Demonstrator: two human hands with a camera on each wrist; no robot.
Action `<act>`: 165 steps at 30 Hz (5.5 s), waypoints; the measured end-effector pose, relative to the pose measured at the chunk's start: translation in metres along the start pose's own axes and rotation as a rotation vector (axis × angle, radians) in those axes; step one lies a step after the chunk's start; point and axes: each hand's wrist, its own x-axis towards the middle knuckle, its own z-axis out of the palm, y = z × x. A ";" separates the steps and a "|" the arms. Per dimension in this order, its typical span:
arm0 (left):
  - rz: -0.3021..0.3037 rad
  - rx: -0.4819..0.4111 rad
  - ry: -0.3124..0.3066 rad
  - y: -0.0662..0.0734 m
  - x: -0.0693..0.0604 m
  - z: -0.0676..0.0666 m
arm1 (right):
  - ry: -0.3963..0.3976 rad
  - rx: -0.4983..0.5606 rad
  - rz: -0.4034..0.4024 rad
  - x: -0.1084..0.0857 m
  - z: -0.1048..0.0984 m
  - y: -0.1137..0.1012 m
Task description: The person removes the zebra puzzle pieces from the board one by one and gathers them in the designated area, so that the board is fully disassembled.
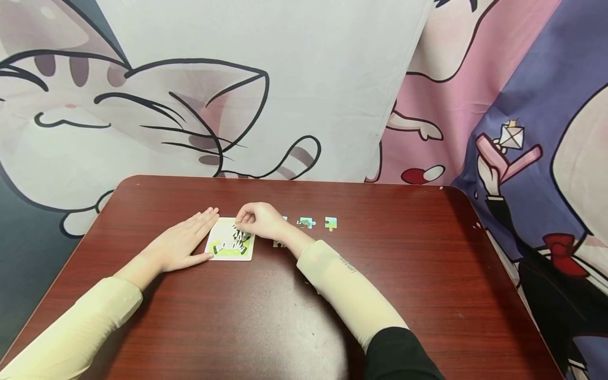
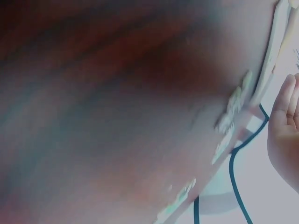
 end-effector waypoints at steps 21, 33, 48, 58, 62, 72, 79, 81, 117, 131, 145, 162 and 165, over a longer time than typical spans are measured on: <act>0.027 0.020 0.017 0.000 -0.001 -0.002 | 0.080 0.031 0.046 -0.049 -0.058 0.019; 0.025 0.012 0.019 0.001 -0.001 -0.003 | 0.063 0.031 0.076 -0.080 -0.079 0.037; 0.024 0.024 0.018 -0.001 0.000 0.000 | 0.044 0.025 0.132 -0.103 -0.078 0.061; 0.029 0.027 0.016 -0.001 0.000 0.000 | 0.063 -0.102 0.149 -0.106 -0.072 0.070; 0.028 0.028 0.017 -0.002 0.000 0.000 | 0.090 -0.175 0.138 -0.107 -0.071 0.072; 0.028 0.015 0.015 0.000 0.000 -0.002 | 0.111 -0.301 0.129 -0.108 -0.067 0.072; 0.027 0.011 0.018 0.001 0.000 -0.002 | 0.125 -0.327 0.126 -0.109 -0.066 0.070; 0.027 0.013 0.020 0.001 0.000 -0.002 | 0.125 -0.343 0.126 -0.109 -0.067 0.070; 0.020 0.012 0.019 0.001 -0.001 -0.001 | 0.147 -0.369 0.162 -0.113 -0.064 0.069; 0.023 0.016 0.018 -0.001 0.000 -0.001 | 0.172 -0.377 0.135 -0.113 -0.067 0.066; 0.023 0.014 0.015 -0.003 0.001 0.002 | 0.197 -0.264 0.040 -0.087 -0.060 0.047; 0.018 0.016 0.008 -0.003 0.001 0.001 | 0.107 -0.204 0.010 -0.054 -0.030 0.030; 0.019 0.017 0.009 -0.002 0.001 0.000 | 0.092 -0.205 -0.006 -0.049 -0.024 0.026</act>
